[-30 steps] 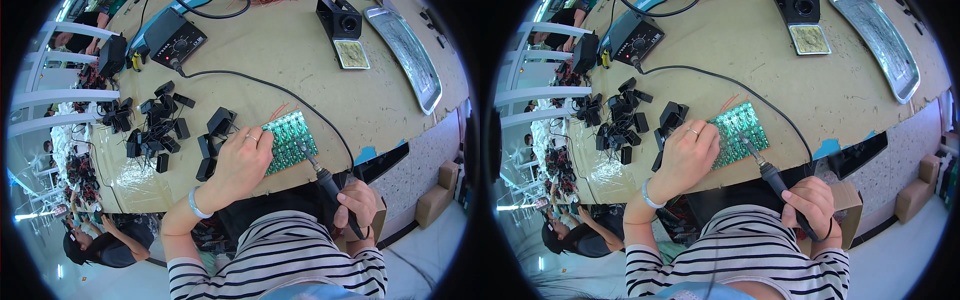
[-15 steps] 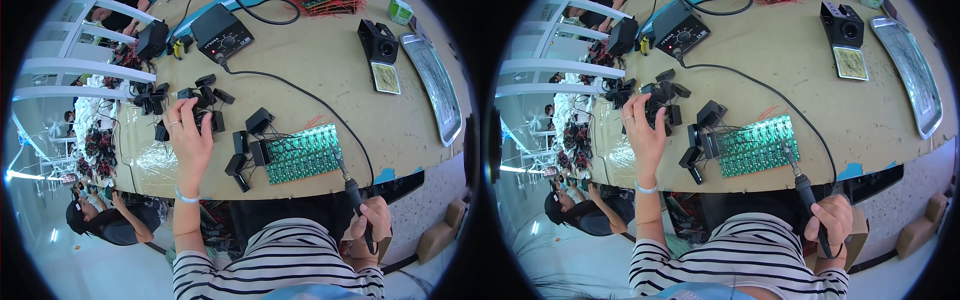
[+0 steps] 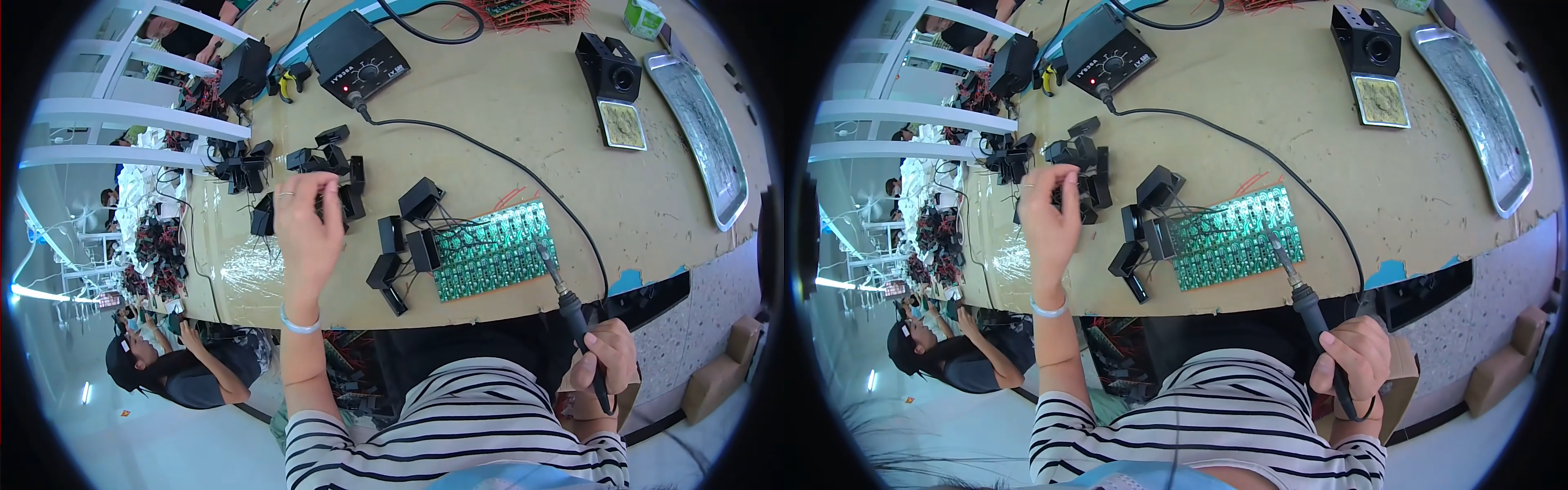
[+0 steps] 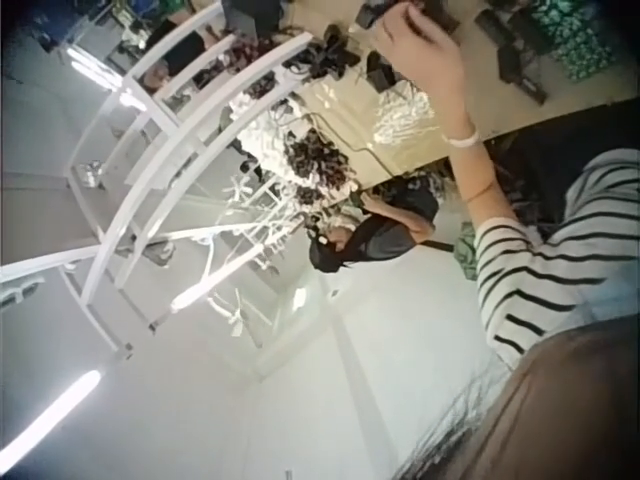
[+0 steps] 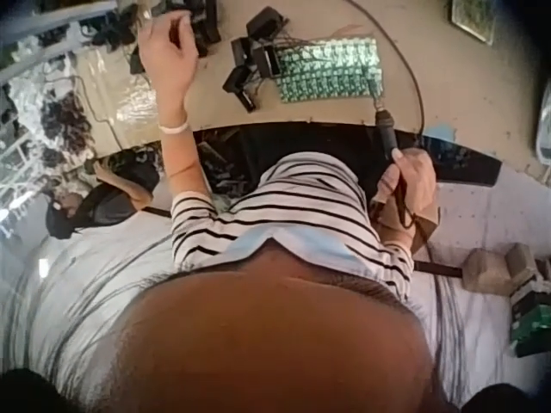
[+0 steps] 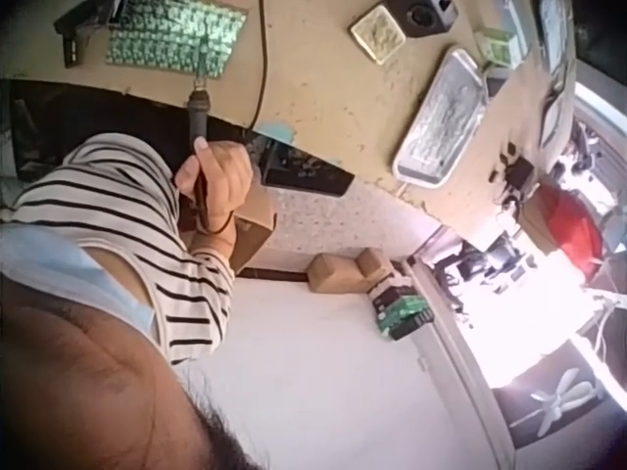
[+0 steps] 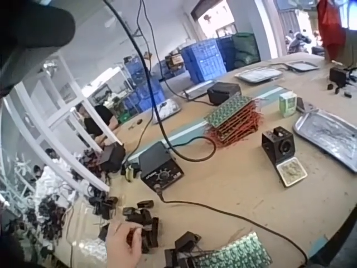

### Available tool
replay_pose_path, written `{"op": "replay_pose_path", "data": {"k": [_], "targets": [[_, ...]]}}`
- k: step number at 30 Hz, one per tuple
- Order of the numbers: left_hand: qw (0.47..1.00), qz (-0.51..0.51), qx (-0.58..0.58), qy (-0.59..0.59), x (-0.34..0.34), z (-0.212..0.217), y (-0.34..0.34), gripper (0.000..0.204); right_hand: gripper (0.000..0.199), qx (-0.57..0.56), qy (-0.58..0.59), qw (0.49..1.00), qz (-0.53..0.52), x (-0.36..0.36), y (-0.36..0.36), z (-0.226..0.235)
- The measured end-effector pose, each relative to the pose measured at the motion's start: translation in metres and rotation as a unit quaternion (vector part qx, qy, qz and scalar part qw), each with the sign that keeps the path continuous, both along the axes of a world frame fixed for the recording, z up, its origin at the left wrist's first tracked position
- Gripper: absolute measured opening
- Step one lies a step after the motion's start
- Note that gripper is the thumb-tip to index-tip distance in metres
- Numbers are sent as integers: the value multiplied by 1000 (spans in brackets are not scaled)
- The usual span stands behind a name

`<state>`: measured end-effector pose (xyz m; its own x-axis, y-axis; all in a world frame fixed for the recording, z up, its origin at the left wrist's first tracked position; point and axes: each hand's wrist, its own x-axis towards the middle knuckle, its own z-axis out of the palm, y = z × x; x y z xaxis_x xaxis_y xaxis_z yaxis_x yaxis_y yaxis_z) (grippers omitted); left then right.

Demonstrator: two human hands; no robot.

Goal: Soldering electronic components onto a printed circuit board at a workbench.

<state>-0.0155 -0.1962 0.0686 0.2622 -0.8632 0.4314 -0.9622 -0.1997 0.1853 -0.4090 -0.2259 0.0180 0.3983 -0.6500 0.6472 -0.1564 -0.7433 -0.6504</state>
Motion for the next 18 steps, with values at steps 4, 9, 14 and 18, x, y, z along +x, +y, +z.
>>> {"op": "replay_pose_path", "data": {"k": [4,9,14,18], "targets": [[980,27,-77,181,2,3,-9,4,12,15,3,1000,-7,0,0,3],[896,-12,-93,434,-12,-23,-22,20,16,21,-2,1000,0,-1,-2,1],[892,-46,-32,449,-12,-40,-36,21,23,37,-11,999,8,-6,-4,3],[855,-145,-93,488,-37,-36,-55,6,23,30,-6,1000,-8,-6,-5,0]]}}
